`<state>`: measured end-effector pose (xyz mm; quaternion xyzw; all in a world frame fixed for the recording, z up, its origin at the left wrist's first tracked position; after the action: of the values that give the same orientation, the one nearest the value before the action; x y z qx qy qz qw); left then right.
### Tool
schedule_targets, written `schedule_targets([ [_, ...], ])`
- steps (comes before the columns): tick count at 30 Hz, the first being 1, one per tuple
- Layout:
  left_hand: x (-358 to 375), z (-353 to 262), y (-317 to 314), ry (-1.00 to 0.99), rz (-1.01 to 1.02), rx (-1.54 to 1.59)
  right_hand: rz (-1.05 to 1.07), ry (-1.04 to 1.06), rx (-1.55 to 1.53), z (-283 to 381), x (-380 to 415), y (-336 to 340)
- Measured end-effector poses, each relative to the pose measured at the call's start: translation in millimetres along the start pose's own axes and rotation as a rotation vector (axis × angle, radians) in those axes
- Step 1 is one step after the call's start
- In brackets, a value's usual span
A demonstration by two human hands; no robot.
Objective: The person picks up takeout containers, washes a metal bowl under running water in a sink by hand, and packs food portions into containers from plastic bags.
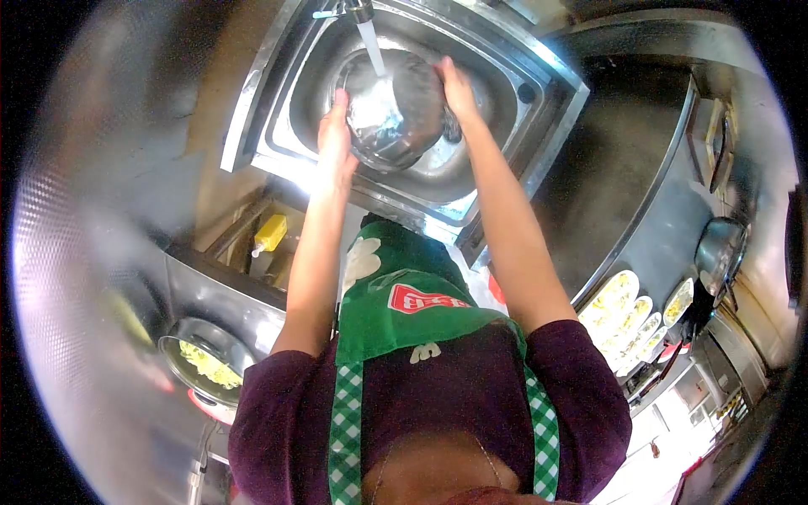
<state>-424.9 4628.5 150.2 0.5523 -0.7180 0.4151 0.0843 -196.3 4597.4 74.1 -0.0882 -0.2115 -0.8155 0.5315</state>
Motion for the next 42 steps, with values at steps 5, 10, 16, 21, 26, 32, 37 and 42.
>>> schedule_targets([
  [5,-43.7,14.8,-16.0,0.028,-0.041,-0.269,-0.218,-0.211,0.173,-69.8,55.1,29.8],
  [10,-57.7,12.3,-29.6,0.018,-0.088,-0.257,-0.261,0.502,0.619,93.5,87.7,-8.2],
  [16,-28.0,-16.4,-20.8,-0.074,-0.058,-0.599,-0.133,0.735,0.891,155.3,77.7,-89.6],
  [21,-8.6,-34.1,-6.2,-0.081,-0.023,-0.724,0.295,0.173,0.435,145.4,16.5,-77.0],
  [26,3.9,-41.8,-7.4,-0.134,-0.065,-0.086,0.182,-0.268,-0.411,53.6,15.1,-29.6],
  [32,-27.4,5.0,-22.9,-0.174,-0.180,0.264,-0.304,0.076,-0.242,37.0,67.1,-33.9],
  [37,-61.2,26.0,-21.9,-0.065,-0.096,-0.070,-0.128,0.467,0.352,93.1,90.6,-71.2],
  [42,-90.0,26.9,-34.1,-0.005,0.052,-0.271,-0.038,0.265,0.776,96.4,102.4,-49.7],
])
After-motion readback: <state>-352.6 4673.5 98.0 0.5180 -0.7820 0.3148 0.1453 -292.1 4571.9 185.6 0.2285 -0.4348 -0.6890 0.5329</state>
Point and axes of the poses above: each hand's wrist, its own x-axis away from the middle knuckle, its own y-axis out of the back of the hand, z = x × y, the point moved 8 cm from there along -x, towards the middle knuckle, and after that the axes turned 8 degrees about z, right-handed, at the moved point
